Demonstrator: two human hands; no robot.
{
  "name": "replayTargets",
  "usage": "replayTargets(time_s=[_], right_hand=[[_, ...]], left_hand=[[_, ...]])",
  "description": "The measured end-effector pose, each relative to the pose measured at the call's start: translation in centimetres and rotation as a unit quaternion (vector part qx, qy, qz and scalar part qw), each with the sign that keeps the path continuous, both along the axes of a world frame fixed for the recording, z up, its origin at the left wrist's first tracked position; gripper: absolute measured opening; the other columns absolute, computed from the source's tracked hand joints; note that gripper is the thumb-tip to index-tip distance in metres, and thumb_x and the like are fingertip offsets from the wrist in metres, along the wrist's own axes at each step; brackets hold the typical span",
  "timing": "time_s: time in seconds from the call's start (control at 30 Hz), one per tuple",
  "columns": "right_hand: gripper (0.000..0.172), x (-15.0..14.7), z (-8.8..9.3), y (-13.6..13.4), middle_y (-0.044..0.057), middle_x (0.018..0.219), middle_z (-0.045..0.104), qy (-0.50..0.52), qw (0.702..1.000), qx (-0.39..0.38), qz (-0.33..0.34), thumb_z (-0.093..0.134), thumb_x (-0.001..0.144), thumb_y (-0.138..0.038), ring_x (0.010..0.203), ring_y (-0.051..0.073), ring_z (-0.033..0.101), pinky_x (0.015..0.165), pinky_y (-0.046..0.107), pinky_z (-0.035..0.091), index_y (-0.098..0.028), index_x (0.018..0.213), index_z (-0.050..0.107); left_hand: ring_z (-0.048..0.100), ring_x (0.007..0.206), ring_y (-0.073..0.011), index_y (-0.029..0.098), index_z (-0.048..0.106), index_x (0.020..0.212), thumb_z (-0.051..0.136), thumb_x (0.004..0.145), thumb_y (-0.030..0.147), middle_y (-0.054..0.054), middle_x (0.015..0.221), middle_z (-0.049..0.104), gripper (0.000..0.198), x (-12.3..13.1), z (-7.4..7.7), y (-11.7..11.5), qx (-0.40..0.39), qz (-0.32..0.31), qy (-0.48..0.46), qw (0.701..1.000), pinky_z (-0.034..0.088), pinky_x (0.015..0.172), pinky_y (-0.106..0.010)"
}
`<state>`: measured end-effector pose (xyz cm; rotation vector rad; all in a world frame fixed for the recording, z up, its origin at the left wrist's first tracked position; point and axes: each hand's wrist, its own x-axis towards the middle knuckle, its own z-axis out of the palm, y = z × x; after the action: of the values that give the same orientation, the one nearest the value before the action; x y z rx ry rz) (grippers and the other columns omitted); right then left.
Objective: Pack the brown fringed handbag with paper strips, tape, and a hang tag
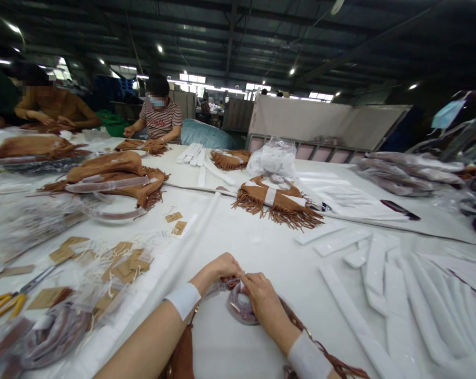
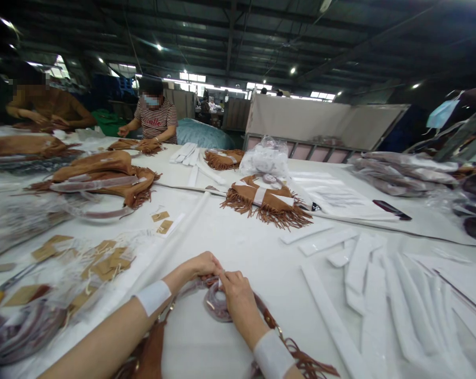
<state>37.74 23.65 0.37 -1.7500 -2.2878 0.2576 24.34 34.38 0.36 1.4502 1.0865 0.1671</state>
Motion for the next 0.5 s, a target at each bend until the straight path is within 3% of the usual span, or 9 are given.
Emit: replayTargets(time_s=[0.13, 0.23, 0.5], right_hand=[[0.032, 0.0, 1.9, 0.5, 0.01, 0.112, 0.064, -0.069, 0.996, -0.034, 0.038, 0.044, 0.092, -0.015, 0.1, 0.024, 0.051, 0.08, 0.037, 0.036, -0.019, 0.122, 0.054], [0.028, 0.1, 3.0, 1.1, 0.008, 0.107, 0.064, -0.093, 0.992, -0.067, 0.056, 0.042, 0.092, -0.014, 0.098, 0.024, 0.051, 0.078, 0.036, 0.033, -0.019, 0.115, 0.057], [0.016, 0.3, 3.2, 2.8, 0.007, 0.093, 0.065, -0.093, 0.986, -0.127, 0.051, 0.052, 0.086, -0.017, 0.092, 0.023, 0.052, 0.076, 0.034, 0.032, -0.02, 0.097, 0.062]], left_hand=[[0.037, 0.037, -0.0069, 0.01, 0.062, 0.056, 0.058, 0.065, 0.005, 0.006, 0.037, 0.042, 0.011, 0.7, -0.6, 0.0, 0.03, 0.033, 0.048, 0.998, 0.029, 0.041, -0.019], [0.043, 0.041, -0.0087, 0.01, 0.065, 0.061, 0.058, 0.065, 0.005, 0.004, 0.04, 0.047, 0.01, 1.0, -0.8, -0.2, 0.052, 0.045, 0.072, 0.995, 0.035, 0.045, -0.019], [0.055, 0.057, -0.0128, 0.008, 0.074, 0.076, 0.058, 0.063, 0.006, -0.003, 0.057, 0.063, 0.02, 1.4, -0.5, -0.6, 0.114, 0.075, 0.104, 0.985, 0.04, 0.053, -0.019]])
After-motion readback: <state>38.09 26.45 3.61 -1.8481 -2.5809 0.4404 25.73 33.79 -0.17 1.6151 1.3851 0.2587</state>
